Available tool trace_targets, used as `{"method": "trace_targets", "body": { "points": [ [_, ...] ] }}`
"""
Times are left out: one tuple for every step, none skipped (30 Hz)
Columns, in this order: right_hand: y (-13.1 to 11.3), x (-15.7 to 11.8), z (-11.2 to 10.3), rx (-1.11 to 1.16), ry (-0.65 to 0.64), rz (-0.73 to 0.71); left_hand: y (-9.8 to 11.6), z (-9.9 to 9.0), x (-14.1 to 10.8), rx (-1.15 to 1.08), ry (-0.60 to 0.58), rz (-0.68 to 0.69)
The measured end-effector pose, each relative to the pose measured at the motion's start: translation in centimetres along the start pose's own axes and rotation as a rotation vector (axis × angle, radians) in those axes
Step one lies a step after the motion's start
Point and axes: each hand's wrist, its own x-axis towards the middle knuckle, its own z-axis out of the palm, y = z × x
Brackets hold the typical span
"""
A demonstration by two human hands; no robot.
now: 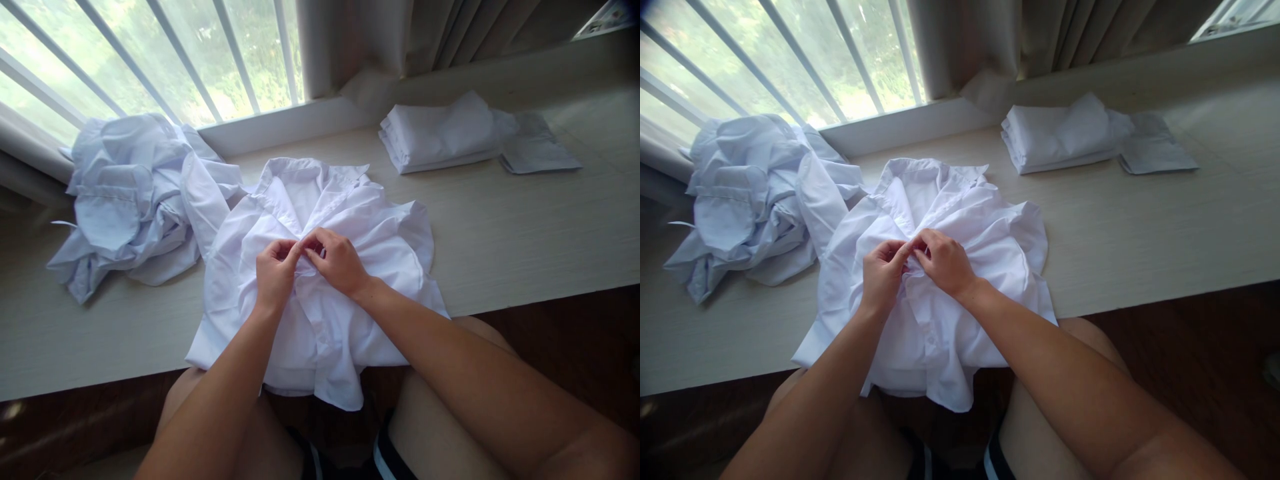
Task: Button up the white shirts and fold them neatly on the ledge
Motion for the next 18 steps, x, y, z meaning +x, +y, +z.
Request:
{"method": "trace_targets", "body": {
  "points": [
    [0.0, -0.01, 0.0, 0.008, 0.0, -0.001, -0.04, -0.01, 0.02, 0.002, 0.002, 0.003],
    [0.0, -0.02, 0.01, 0.014, 0.001, 0.001, -0.1, -0.01, 0.05, 0.003, 0.002, 0.006],
    [0.0, -0.04, 0.03, 0.018, 0.001, 0.004, -0.15, -0.02, 0.06, 0.002, 0.0, 0.006],
    [0.0, -0.05, 0.04, 0.019, 0.001, 0.009, -0.2, -0.01, 0.08, 0.0, -0.002, 0.003],
    [0.0, -0.06, 0.06, 0.018, 0.001, 0.014, -0.24, 0.0, 0.09, -0.004, -0.005, -0.001],
    [0.0, -0.06, 0.07, 0.018, 0.001, 0.017, -0.26, 0.01, 0.09, -0.008, -0.006, -0.007],
    [0.01, -0.07, 0.09, 0.018, 0.001, 0.018, -0.28, 0.02, 0.1, -0.012, -0.007, -0.012],
    [0.02, -0.08, 0.11, 0.018, 0.002, 0.017, -0.3, 0.03, 0.11, -0.015, -0.005, -0.018],
    [0.03, -0.09, 0.13, 0.017, 0.003, 0.016, -0.32, 0.03, 0.12, -0.018, -0.005, -0.023],
    [0.05, -0.09, 0.14, 0.016, 0.003, 0.015, -0.34, 0.03, 0.13, -0.021, -0.005, -0.027],
    [0.07, -0.09, 0.16, 0.014, 0.002, 0.015, -0.38, 0.02, 0.15, -0.024, -0.007, -0.03],
    [0.08, -0.09, 0.18, 0.011, 0.002, 0.016, -0.43, 0.01, 0.18, -0.026, -0.01, -0.033],
    [0.1, -0.08, 0.2, 0.008, 0.001, 0.017, -0.49, -0.01, 0.21, -0.026, -0.014, -0.035],
    [0.11, -0.07, 0.21, 0.004, -0.002, 0.019, -0.55, -0.03, 0.24, -0.027, -0.016, -0.035],
    [0.11, -0.06, 0.23, 0.003, -0.005, 0.023, -0.61, -0.05, 0.26, -0.027, -0.019, -0.036],
    [0.09, -0.04, 0.24, 0.006, -0.008, 0.03, -0.66, -0.06, 0.28, -0.028, -0.019, -0.036],
    [0.07, -0.03, 0.24, 0.013, -0.012, 0.041, -0.71, -0.06, 0.29, -0.031, -0.019, -0.037],
    [0.04, 0.0, 0.24, 0.021, -0.014, 0.053, -0.74, -0.05, 0.28, -0.036, -0.018, -0.037]
  ]
}}
